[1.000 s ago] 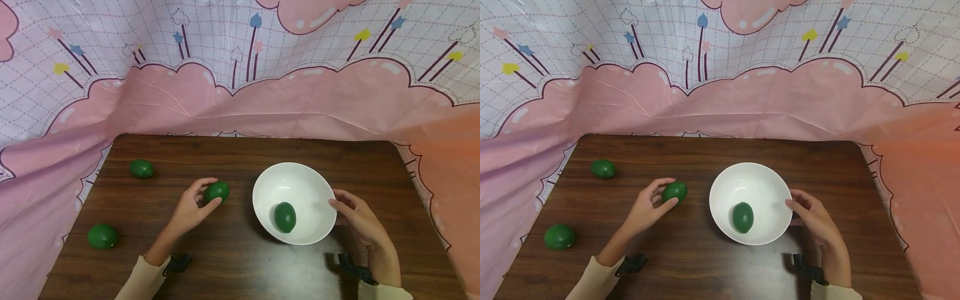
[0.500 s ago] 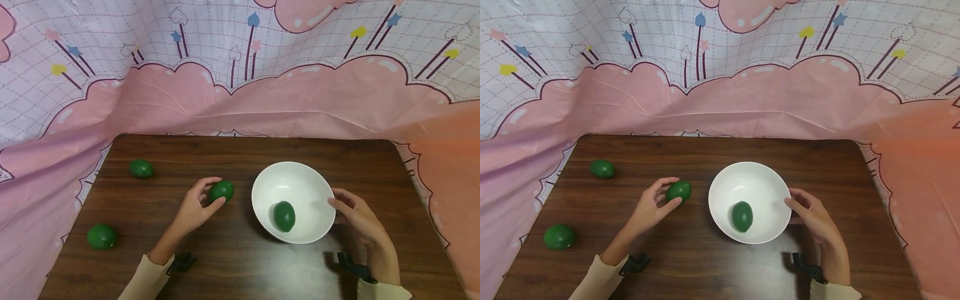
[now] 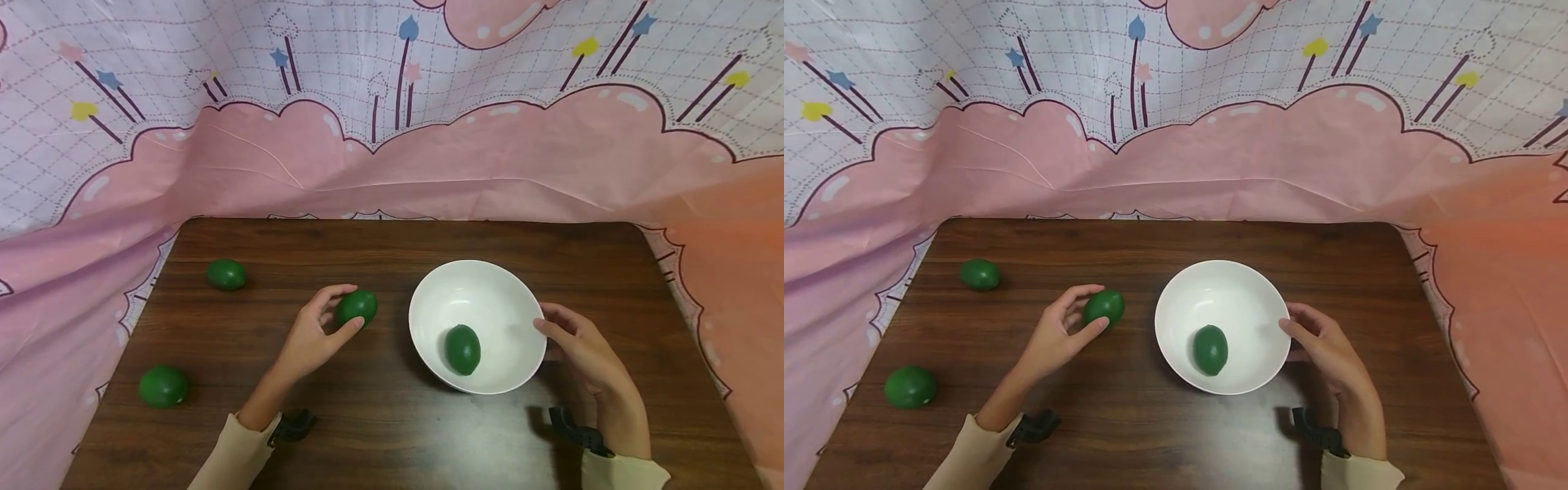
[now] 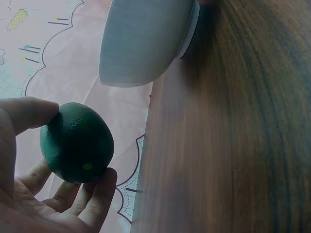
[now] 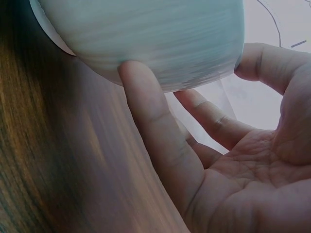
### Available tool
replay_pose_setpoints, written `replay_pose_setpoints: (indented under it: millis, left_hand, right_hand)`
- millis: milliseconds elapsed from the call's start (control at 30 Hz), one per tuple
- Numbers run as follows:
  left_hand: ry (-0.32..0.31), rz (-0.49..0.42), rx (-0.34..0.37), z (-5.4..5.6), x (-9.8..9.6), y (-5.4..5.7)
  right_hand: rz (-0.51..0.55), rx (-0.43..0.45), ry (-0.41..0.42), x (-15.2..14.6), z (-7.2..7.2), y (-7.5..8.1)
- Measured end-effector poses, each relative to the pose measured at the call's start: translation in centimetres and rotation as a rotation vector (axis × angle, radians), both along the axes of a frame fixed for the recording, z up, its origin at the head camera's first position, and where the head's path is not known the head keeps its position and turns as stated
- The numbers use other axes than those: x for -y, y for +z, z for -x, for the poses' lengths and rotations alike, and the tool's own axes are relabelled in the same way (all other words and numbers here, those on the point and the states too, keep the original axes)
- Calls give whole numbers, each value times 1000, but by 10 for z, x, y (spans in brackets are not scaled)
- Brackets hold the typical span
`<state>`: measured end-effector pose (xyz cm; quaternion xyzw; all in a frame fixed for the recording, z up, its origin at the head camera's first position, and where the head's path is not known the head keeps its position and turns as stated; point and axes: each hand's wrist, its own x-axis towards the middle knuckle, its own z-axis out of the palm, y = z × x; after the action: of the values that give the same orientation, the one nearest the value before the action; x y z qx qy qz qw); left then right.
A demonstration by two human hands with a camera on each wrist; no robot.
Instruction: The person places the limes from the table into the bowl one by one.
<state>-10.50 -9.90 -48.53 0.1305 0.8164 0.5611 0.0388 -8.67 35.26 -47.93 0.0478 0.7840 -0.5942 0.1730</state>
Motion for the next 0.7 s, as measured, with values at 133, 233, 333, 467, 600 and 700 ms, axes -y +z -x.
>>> replay_pose_setpoints:
  millis: [133,233,333,467,600,700]
  left_hand:
    - [-3,-5,1,0,-3,1]
    - [-6,-11,-1,0,-5,1]
    - [-6,-13,-2,1,-6,2]
    - [-7,-22,1,1,-7,3]
    - [-6,-29,5,0,-8,4]
    - [-10,-31,10,1,-10,5]
  right_hand:
    - [7,-3,3,-1,-1,1]
    - [12,-7,4,-3,-2,1]
    - [13,-9,7,-3,-2,1]
    - [7,-8,7,-3,-3,2]
    - [6,-4,6,-1,-2,2]
    - [11,0,3,0,-1,3]
